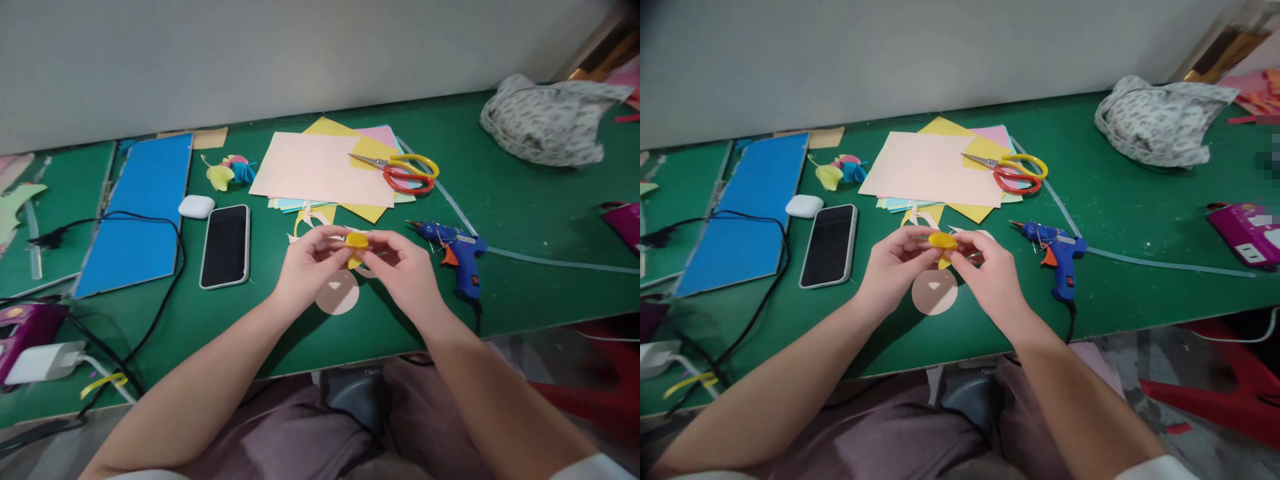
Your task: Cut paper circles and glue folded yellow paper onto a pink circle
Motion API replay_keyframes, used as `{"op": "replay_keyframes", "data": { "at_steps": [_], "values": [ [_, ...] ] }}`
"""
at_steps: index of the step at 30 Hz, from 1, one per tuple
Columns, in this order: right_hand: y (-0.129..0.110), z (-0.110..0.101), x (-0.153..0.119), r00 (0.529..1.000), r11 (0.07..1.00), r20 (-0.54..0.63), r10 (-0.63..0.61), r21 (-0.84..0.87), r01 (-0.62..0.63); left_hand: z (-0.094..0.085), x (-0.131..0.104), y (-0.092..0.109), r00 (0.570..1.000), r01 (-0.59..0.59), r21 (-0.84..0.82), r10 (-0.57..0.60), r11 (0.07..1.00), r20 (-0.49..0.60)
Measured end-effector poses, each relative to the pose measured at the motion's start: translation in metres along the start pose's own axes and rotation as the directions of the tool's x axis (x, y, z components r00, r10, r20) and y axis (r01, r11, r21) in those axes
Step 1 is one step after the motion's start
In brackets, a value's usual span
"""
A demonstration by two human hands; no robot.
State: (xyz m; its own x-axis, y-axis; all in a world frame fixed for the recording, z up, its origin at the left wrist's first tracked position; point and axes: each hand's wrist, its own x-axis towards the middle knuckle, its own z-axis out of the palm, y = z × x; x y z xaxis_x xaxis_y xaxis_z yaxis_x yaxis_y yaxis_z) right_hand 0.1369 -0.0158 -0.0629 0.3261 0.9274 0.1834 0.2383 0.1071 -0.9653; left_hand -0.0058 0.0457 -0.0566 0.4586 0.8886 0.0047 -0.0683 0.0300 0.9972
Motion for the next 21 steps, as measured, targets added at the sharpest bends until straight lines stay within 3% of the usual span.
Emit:
{"op": "replay_keyframes", "data": {
  "at_steps": [4, 13, 21],
  "values": [
    [0.0002, 0.0013, -0.0006, 1.000, 1.000, 0.000, 0.004, 0.029, -0.004, 0.0002, -0.0001, 0.0001, 0.999, 0.046, -0.060, -0.045, 0.997, 0.011],
    [-0.0010, 0.0021, 0.0004, 0.989, 0.968, 0.060, 0.136, 0.206, -0.145, 0.0006, -0.0014, -0.0031, 0.997, 0.001, -0.043, 0.003, 0.999, 0.080],
    [-0.0030, 0.0006, 0.0015, 0.980, 0.932, 0.104, 0.169, 0.307, -0.193, -0.0008, -0.0006, 0.0006, 0.991, 0.020, -0.076, -0.009, 0.997, 0.137]
  ]
}}
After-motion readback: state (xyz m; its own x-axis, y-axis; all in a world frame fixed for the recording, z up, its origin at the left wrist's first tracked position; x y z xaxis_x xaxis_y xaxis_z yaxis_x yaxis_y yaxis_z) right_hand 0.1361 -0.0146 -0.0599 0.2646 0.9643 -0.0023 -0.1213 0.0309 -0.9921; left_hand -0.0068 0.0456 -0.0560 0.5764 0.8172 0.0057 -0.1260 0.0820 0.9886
